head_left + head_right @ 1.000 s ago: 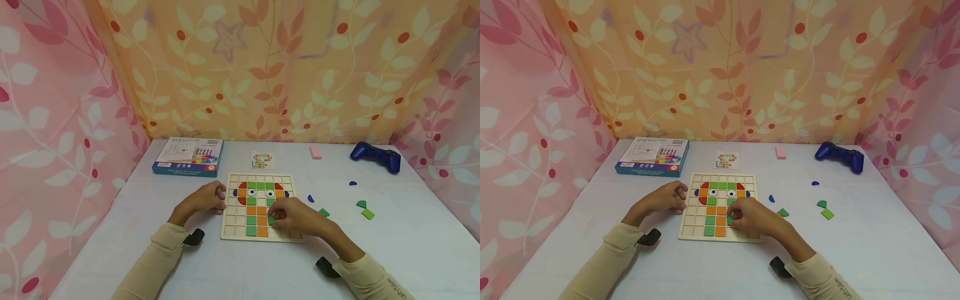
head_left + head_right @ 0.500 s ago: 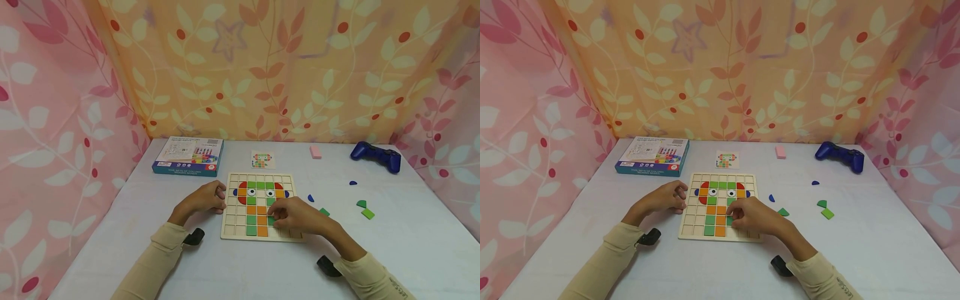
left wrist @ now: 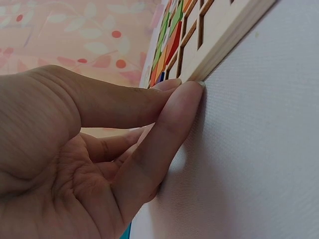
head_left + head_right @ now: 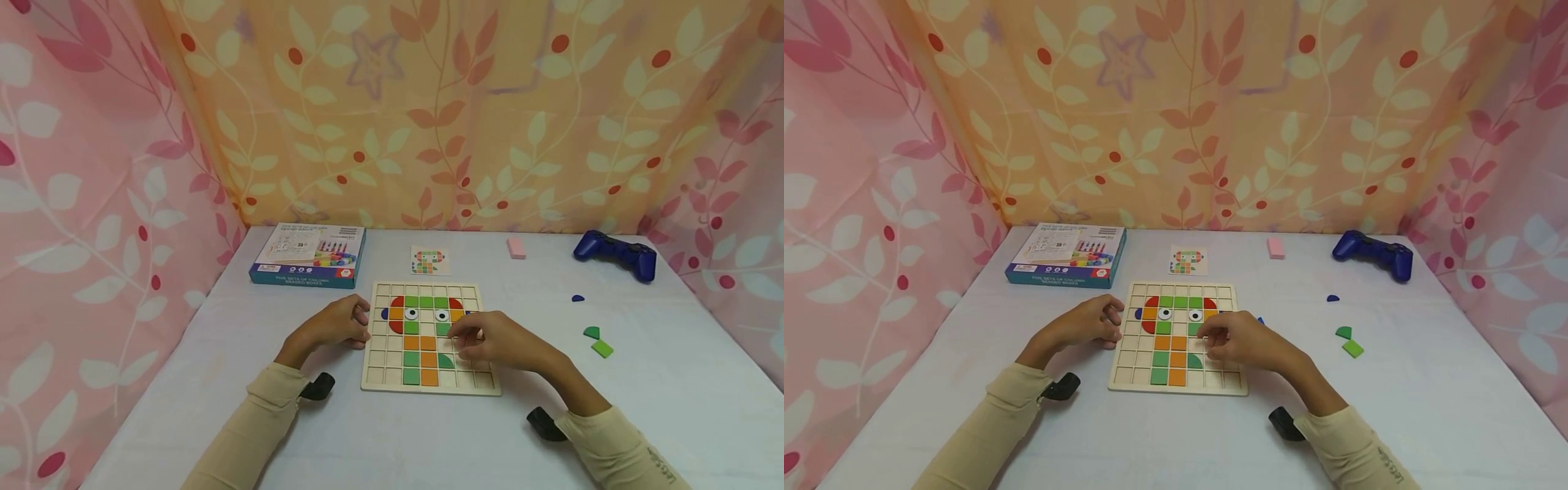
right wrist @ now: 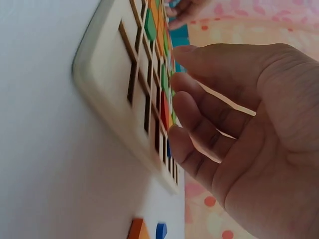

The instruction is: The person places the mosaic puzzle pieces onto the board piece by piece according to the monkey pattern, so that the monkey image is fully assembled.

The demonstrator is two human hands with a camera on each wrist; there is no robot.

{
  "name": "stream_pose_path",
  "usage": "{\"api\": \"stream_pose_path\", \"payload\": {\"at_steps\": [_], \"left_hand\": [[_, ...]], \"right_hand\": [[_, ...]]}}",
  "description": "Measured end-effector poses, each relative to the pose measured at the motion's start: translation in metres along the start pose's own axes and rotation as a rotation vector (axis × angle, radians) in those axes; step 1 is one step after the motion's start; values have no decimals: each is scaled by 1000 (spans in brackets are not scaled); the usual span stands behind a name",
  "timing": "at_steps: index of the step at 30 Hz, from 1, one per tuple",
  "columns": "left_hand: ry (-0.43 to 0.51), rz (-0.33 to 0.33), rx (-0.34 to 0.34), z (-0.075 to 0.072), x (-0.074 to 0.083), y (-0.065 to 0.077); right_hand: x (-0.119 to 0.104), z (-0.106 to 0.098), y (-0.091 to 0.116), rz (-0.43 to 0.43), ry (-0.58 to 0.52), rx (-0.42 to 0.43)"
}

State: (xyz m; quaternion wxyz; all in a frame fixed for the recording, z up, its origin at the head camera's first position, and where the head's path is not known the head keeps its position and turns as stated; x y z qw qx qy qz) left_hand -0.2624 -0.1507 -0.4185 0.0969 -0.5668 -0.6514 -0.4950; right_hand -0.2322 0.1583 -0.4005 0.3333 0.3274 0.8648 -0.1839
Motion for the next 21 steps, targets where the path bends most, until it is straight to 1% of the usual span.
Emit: {"api": "stream_pose_path", "payload": {"at_steps": [3, 6, 10, 16, 18, 21], "left_hand": [[1, -2, -1, 0, 0, 0], [1, -4, -3, 0, 0, 0], [1, -1, -5, 0, 0, 0], [8, 21, -8, -1, -2, 0], [5, 33, -11, -1, -2, -1], [4, 38, -9, -1, -2, -2]], "right_hand": [[4, -5, 5, 4, 0, 18], [9, -9, 11, 32, 1, 24], [14, -18, 21, 60, 33, 41], [24, -31, 39, 142, 62, 70], [29, -35, 45, 142, 88, 80], [35, -41, 57, 119, 123, 101]]}}
Point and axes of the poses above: each hand's wrist, its own y-axis away from the middle knuckle, its own z-axis out of the palm, x = y × z, the point moved 4 cm from there along -y, towards the middle knuckle, and after that the axes turned 14 degrees about -z, right-handed, at the moved point
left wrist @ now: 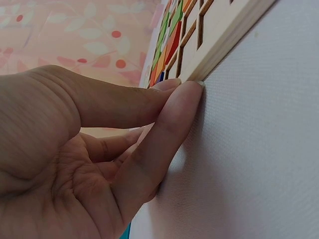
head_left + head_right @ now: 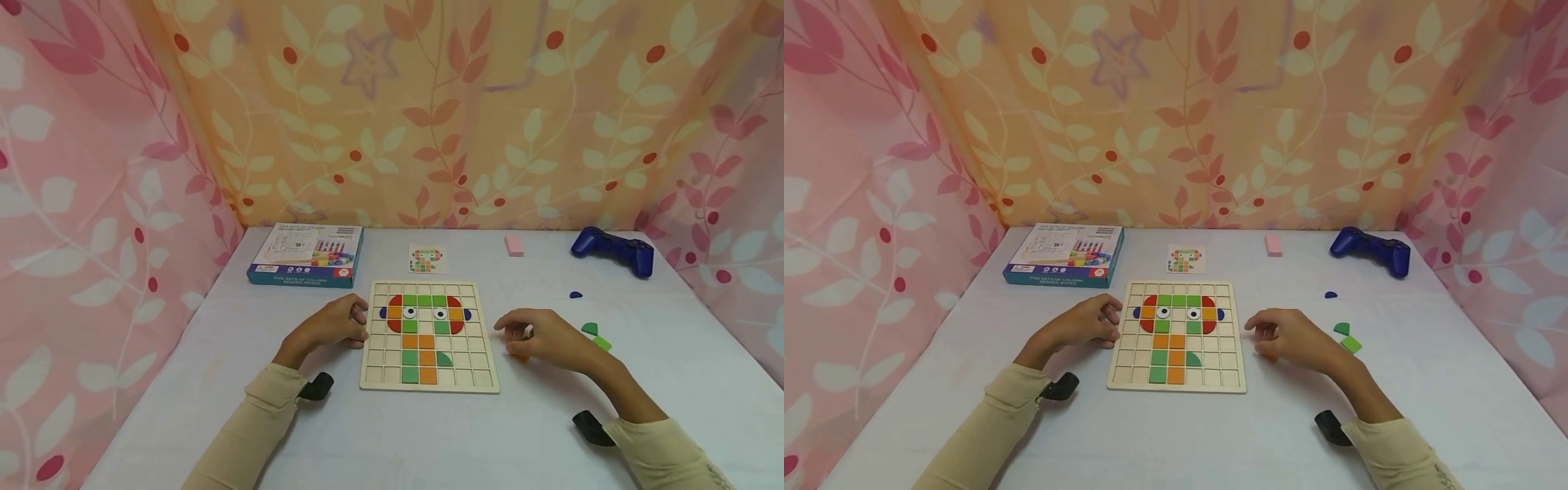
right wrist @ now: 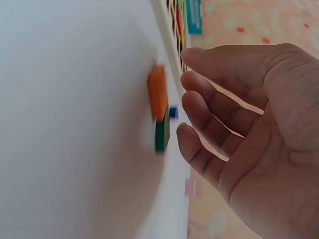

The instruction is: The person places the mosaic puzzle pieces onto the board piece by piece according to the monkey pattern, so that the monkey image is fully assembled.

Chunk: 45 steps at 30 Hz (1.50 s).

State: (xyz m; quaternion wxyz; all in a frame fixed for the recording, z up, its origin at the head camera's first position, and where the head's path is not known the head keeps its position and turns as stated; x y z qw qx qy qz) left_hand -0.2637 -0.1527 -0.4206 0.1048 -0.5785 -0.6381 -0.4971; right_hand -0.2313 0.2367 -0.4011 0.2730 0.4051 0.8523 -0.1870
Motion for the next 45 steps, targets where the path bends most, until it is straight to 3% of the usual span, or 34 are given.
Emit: {"api": "stream_pose_path", "payload": {"at_steps": [6, 13, 23, 45], "left_hand": [[-17, -5, 10, 0, 0, 0], [-15, -7, 8, 0, 1, 1], [-16, -20, 16, 1, 1, -1], [-26, -7, 5, 0, 3, 3]], "right_hand": [[16, -14, 21, -10, 42, 51], [35, -33, 47, 90, 119, 81], [66, -58, 87, 211, 191, 46], [93, -74, 118, 287, 250, 50]]}}
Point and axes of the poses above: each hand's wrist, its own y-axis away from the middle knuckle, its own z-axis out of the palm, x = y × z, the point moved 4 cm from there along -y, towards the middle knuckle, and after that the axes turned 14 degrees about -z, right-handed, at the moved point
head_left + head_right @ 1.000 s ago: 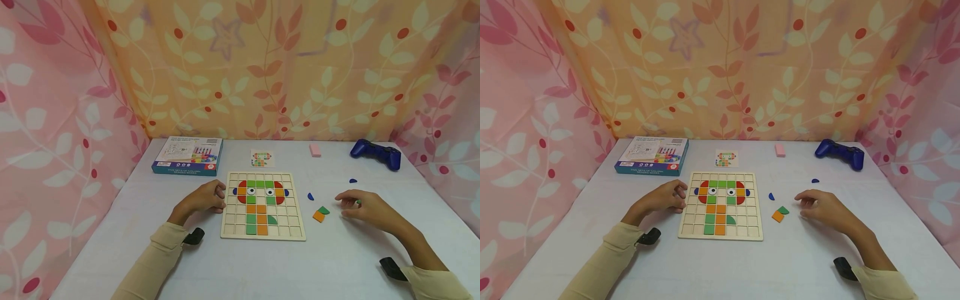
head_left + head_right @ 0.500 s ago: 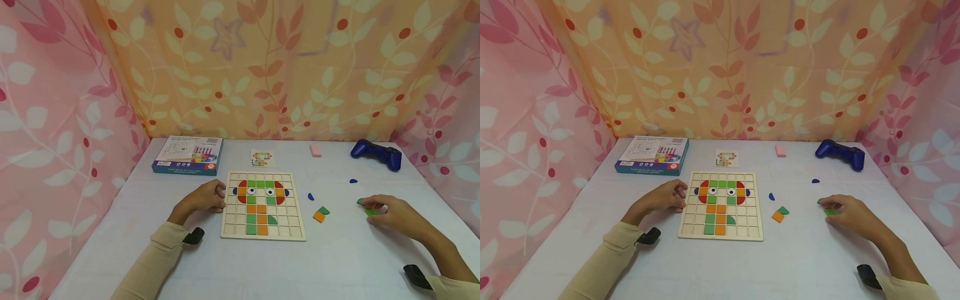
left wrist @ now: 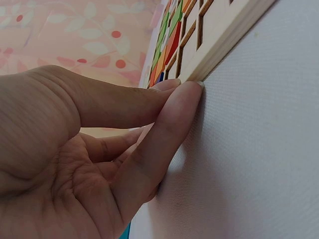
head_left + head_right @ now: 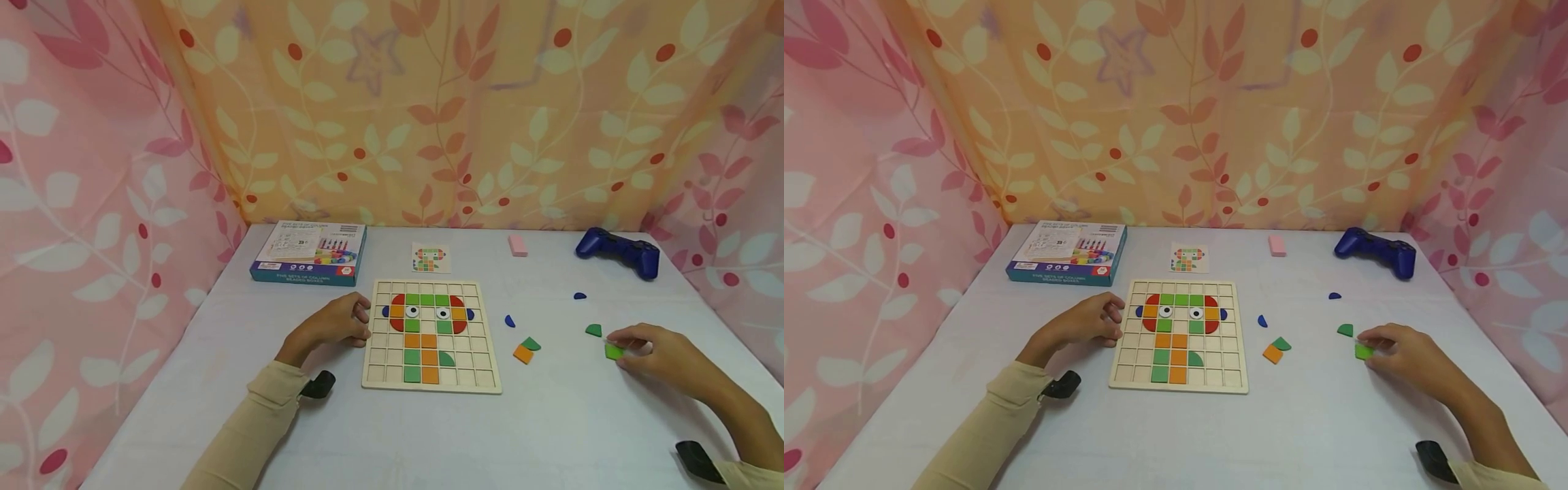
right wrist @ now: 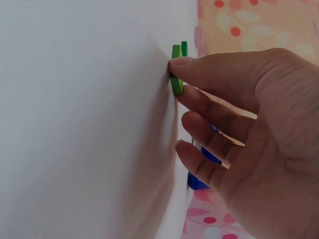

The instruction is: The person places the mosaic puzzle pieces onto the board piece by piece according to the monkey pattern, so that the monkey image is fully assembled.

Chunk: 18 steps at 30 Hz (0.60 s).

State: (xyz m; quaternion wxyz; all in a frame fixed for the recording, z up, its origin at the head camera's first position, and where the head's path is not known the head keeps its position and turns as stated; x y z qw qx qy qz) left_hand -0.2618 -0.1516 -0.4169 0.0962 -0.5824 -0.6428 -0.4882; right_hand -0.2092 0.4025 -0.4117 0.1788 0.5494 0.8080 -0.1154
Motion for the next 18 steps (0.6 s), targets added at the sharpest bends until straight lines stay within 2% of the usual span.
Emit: {"api": "stream_pose_path", "payload": {"at_steps": [10, 18], "left_hand": [[-4, -10, 9, 0, 1, -1], [-1, -15, 10, 0, 0, -3]], "right_hand": [[-7, 0, -3, -20, 14, 14], [-41, 13, -22, -111, -26, 28]]}}
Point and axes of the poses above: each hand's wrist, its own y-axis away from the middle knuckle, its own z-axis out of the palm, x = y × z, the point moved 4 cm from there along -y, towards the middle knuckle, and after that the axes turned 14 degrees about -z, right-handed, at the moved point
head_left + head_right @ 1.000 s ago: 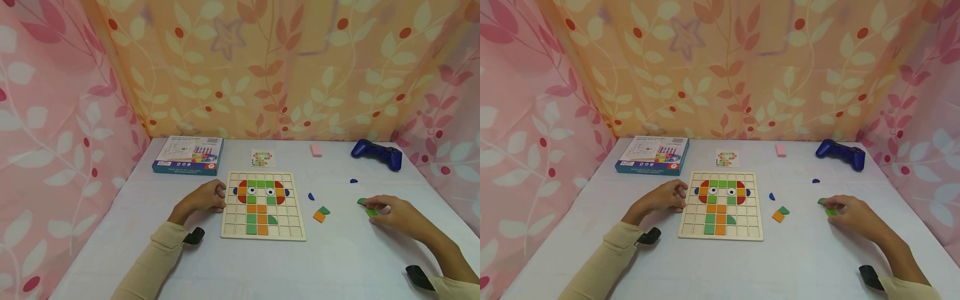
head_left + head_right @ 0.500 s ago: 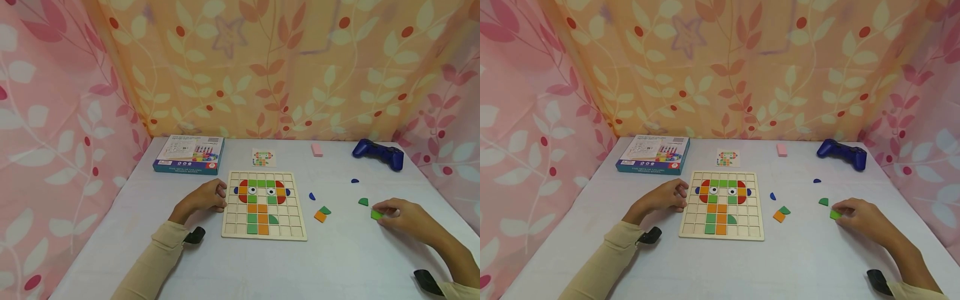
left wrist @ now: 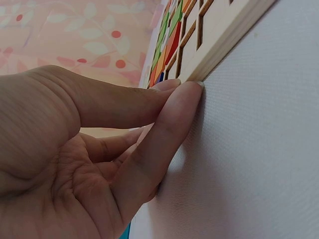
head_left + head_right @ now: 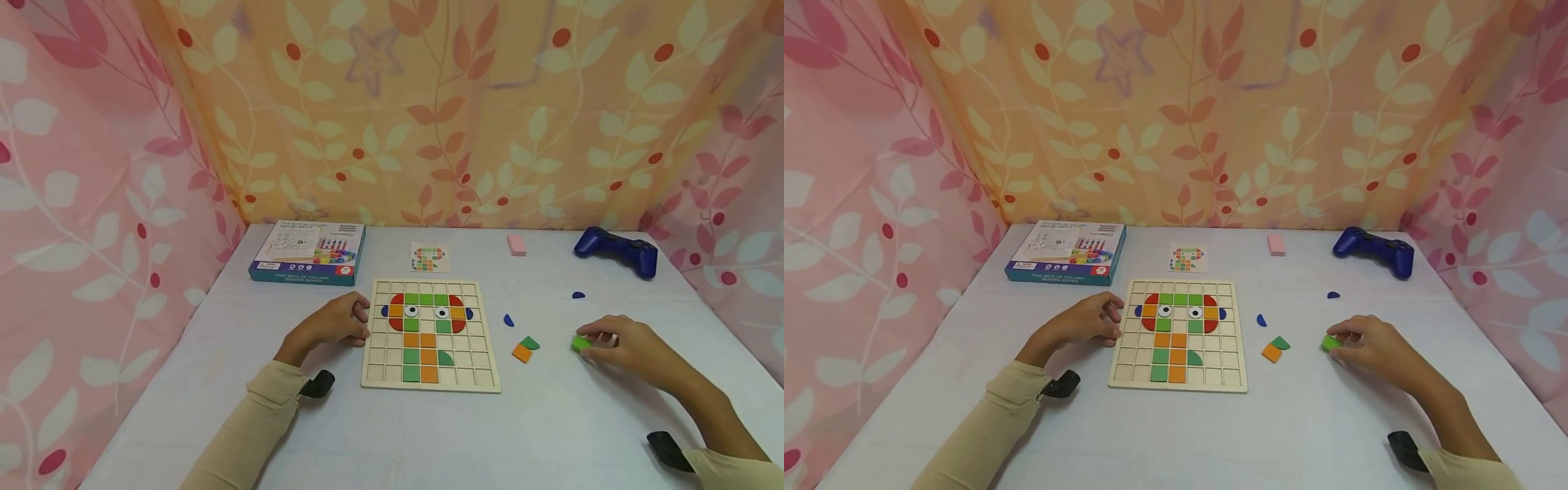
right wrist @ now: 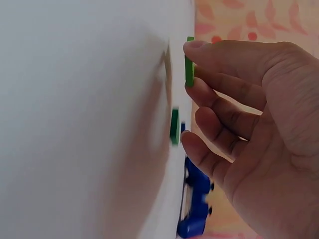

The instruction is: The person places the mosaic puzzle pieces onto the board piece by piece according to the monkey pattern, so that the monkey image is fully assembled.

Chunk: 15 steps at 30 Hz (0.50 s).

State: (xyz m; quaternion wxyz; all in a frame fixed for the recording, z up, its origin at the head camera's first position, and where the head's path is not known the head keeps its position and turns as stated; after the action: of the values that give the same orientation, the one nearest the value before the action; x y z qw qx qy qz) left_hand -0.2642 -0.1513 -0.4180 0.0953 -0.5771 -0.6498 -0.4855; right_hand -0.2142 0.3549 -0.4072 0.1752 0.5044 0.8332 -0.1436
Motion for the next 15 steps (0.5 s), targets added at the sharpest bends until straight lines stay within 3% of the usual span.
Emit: {"api": "stream_pose_path", "payload": {"at_steps": [9, 15], "left_hand": [[10, 2, -6, 1, 0, 1], [21, 5, -15, 2, -1, 0]], "right_hand": [[-55, 25, -42, -130, -87, -13], [-86, 43, -67, -215, -114, -70]]}}
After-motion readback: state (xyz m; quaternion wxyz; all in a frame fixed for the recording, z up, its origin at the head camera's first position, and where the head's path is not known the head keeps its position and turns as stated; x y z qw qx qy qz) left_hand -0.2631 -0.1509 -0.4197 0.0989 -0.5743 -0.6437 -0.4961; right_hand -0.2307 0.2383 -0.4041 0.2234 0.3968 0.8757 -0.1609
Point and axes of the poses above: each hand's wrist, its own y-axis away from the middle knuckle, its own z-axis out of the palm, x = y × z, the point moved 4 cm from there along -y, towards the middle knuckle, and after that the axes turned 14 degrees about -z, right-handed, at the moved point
